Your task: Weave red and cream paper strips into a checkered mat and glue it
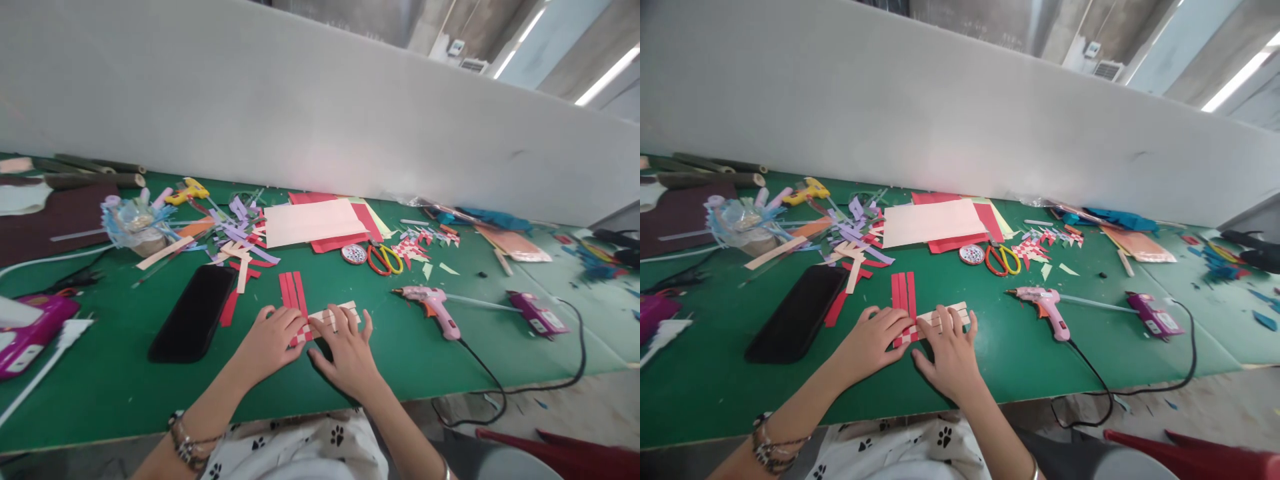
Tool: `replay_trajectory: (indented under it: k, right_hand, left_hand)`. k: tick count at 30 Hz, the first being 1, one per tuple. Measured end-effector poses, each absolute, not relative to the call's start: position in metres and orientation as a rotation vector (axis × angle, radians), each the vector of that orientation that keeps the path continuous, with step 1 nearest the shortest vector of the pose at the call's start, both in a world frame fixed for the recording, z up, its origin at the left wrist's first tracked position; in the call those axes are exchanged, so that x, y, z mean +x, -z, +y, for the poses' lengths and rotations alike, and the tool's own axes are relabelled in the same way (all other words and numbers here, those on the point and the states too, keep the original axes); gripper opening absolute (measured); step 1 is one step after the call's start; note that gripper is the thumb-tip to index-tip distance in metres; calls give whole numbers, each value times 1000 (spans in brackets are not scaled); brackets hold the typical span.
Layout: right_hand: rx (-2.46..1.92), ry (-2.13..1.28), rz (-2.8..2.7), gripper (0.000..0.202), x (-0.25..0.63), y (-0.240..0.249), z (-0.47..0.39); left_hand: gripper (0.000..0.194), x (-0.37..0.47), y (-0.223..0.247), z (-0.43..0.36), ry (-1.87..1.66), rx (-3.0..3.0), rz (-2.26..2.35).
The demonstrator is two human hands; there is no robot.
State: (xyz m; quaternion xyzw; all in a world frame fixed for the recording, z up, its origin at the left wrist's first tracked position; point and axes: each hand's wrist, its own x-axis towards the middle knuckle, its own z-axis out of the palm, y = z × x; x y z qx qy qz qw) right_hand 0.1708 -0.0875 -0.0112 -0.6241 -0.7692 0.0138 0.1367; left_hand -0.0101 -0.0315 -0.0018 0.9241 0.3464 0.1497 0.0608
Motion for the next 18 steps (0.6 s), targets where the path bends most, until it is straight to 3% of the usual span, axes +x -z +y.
replay_trajectory:
  k: [18]
  right_hand:
    - [-1982, 129, -2085, 36, 203, 10, -85]
  left_hand:
    - [21, -10, 0, -32, -443, 2753, 1069]
